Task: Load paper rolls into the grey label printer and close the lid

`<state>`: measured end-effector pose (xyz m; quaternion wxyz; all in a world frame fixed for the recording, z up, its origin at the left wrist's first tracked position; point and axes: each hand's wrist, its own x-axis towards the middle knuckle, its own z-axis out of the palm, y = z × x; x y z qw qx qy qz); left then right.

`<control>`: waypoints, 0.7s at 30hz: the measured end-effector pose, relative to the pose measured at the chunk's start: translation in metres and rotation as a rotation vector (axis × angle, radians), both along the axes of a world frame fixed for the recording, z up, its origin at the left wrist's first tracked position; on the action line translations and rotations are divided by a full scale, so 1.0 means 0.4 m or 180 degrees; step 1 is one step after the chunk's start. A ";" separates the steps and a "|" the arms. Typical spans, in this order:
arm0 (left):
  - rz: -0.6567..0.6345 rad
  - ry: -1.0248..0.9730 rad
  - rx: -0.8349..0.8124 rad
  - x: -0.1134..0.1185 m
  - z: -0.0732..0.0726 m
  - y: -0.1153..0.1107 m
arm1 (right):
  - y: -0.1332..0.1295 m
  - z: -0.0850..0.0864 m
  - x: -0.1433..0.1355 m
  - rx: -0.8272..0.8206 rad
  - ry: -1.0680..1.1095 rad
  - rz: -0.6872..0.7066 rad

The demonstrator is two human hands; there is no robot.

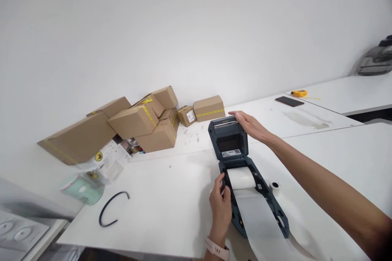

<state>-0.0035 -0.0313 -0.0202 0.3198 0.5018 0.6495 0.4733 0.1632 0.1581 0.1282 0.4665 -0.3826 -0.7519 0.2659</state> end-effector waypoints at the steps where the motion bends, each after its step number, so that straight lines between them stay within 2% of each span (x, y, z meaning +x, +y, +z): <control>1: -0.0006 0.0022 -0.0016 0.001 0.002 0.001 | 0.004 -0.005 -0.003 -0.0074 0.0007 0.0025; 4: 0.0033 0.0135 -0.0067 0.002 0.001 -0.014 | -0.006 -0.019 -0.001 -0.0102 0.0087 0.0001; 6: 0.0114 0.0403 0.0134 0.001 -0.012 -0.050 | -0.025 -0.023 0.008 -0.0113 0.0123 0.0045; 8: 0.0009 0.0921 0.0635 0.004 -0.034 -0.103 | -0.051 -0.024 0.020 -0.0120 0.0142 0.0090; 10: -0.0507 0.1568 0.1235 0.015 -0.060 -0.160 | -0.084 -0.028 0.031 -0.0146 0.0163 0.0156; 11: -0.0573 0.1839 0.1587 0.026 -0.073 -0.184 | -0.103 -0.033 0.038 -0.0163 0.0178 0.0200; 14: -0.0225 0.2527 0.2553 0.076 -0.103 -0.218 | -0.162 -0.065 0.059 -0.0133 0.0257 0.0364; 16: 0.0054 0.2533 0.2979 0.113 -0.114 -0.213 | -0.204 -0.099 0.076 0.0005 0.0363 0.0497; 20: 0.0683 0.1996 0.3071 0.157 -0.136 -0.198 | -0.290 -0.195 0.108 0.0337 0.0463 0.0654; 21: 0.0735 0.1998 0.3079 0.159 -0.143 -0.201 | -0.311 -0.221 0.114 0.0424 0.0418 0.0643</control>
